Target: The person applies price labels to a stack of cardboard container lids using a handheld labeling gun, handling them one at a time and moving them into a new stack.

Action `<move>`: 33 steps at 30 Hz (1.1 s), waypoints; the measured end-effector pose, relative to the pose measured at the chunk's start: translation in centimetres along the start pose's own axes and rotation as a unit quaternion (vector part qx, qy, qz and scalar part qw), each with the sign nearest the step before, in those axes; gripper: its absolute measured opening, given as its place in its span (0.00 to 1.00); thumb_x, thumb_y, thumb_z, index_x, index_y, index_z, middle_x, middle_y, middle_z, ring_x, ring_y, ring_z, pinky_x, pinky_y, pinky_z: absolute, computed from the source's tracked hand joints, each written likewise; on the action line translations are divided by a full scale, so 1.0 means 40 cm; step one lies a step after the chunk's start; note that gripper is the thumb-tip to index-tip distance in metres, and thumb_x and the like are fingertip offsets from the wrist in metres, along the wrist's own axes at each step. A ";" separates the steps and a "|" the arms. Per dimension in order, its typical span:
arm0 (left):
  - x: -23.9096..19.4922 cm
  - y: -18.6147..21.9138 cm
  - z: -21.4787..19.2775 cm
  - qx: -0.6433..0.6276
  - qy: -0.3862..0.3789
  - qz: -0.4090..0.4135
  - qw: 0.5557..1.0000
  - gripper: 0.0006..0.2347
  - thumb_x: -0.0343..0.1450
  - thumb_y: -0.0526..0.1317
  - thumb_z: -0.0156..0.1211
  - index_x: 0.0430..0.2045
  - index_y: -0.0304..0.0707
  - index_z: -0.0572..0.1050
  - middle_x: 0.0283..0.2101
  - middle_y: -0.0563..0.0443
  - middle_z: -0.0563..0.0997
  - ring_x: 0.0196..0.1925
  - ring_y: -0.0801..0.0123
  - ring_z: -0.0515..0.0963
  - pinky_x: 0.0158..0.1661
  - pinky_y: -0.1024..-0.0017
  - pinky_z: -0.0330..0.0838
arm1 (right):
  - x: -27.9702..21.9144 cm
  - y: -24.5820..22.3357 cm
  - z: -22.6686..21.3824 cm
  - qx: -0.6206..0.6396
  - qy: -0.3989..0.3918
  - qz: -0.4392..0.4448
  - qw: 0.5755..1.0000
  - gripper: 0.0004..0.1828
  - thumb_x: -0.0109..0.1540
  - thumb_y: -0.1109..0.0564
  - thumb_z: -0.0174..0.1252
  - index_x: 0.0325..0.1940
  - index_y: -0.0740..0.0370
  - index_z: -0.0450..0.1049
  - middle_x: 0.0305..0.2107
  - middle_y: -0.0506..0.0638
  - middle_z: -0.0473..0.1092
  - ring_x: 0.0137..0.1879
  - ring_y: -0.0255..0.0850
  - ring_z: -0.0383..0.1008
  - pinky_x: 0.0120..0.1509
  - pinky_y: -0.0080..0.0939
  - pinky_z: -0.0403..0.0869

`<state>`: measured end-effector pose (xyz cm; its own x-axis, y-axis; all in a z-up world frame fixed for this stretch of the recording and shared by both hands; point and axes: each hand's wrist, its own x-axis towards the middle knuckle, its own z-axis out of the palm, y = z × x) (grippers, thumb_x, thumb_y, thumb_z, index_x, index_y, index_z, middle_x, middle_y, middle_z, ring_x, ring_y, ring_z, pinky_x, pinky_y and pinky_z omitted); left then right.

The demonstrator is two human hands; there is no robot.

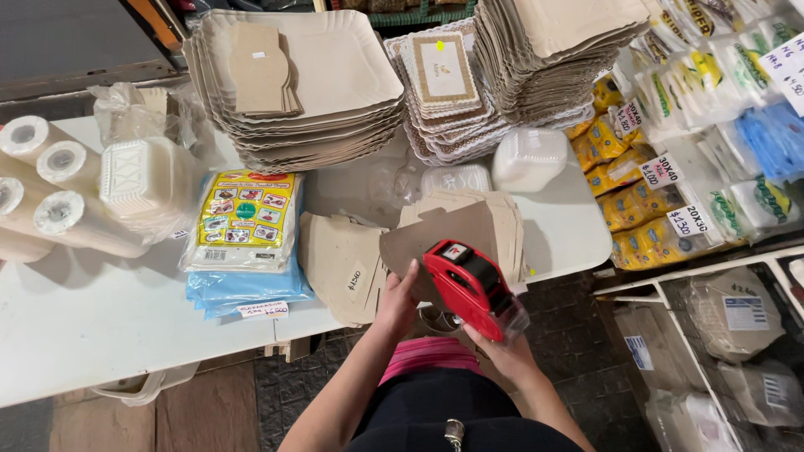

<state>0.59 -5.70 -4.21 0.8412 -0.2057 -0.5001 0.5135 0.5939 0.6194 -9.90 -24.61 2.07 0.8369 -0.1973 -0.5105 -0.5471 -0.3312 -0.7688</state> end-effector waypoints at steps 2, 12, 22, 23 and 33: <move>-0.016 0.004 0.010 -0.007 -0.032 0.012 0.999 0.23 0.76 0.47 0.55 0.64 0.35 0.70 0.58 0.39 0.82 0.55 0.59 0.81 0.51 0.64 0.78 | 0.009 0.005 0.007 0.004 -0.009 -0.068 0.998 0.35 0.58 0.42 0.67 0.68 0.49 0.73 0.62 0.48 0.76 0.70 0.43 0.74 0.75 0.46 0.69; -0.009 0.008 0.015 -0.037 -0.065 0.024 0.997 0.24 0.75 0.50 0.56 0.65 0.37 0.71 0.60 0.43 0.81 0.58 0.64 0.80 0.52 0.66 0.76 | -0.067 -0.012 -0.063 -0.014 -0.065 0.100 0.993 0.51 0.56 0.38 0.65 0.82 0.38 0.54 0.75 0.45 0.62 0.80 0.45 0.61 0.80 0.51 0.62; 0.009 0.042 -0.056 -0.061 0.106 -0.004 0.992 0.20 0.73 0.51 0.60 0.52 0.36 0.70 0.52 0.44 0.81 0.51 0.65 0.78 0.47 0.66 0.78 | 0.004 0.211 -0.257 0.084 0.043 0.013 0.995 0.19 0.61 0.53 0.65 0.53 0.64 0.83 0.38 0.58 0.86 0.45 0.48 0.85 0.63 0.53 0.79; 0.005 0.042 -0.066 -0.062 0.134 -0.015 0.989 0.20 0.73 0.50 0.62 0.51 0.36 0.70 0.51 0.43 0.80 0.51 0.64 0.78 0.46 0.66 0.78 | 0.038 0.227 -0.279 0.018 0.101 0.040 0.994 0.19 0.63 0.48 0.62 0.49 0.63 0.84 0.41 0.57 0.85 0.50 0.48 0.83 0.65 0.51 0.74; -0.113 0.079 -0.068 -0.125 0.201 0.020 0.971 0.16 0.75 0.43 0.67 0.41 0.31 0.66 0.45 0.33 0.82 0.47 0.49 0.84 0.54 0.43 0.78 | 0.597 0.509 -0.348 -0.137 0.316 0.109 0.933 0.47 0.57 0.40 0.70 0.70 0.69 0.63 0.60 0.67 0.62 0.69 0.67 0.62 0.71 0.65 0.65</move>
<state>-2.04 -0.75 -1.64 0.6999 0.1125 -0.7053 0.3813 0.7762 0.5022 -0.80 -48.93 -20.40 0.5968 -0.7631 -0.2480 -0.7529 -0.4258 -0.5017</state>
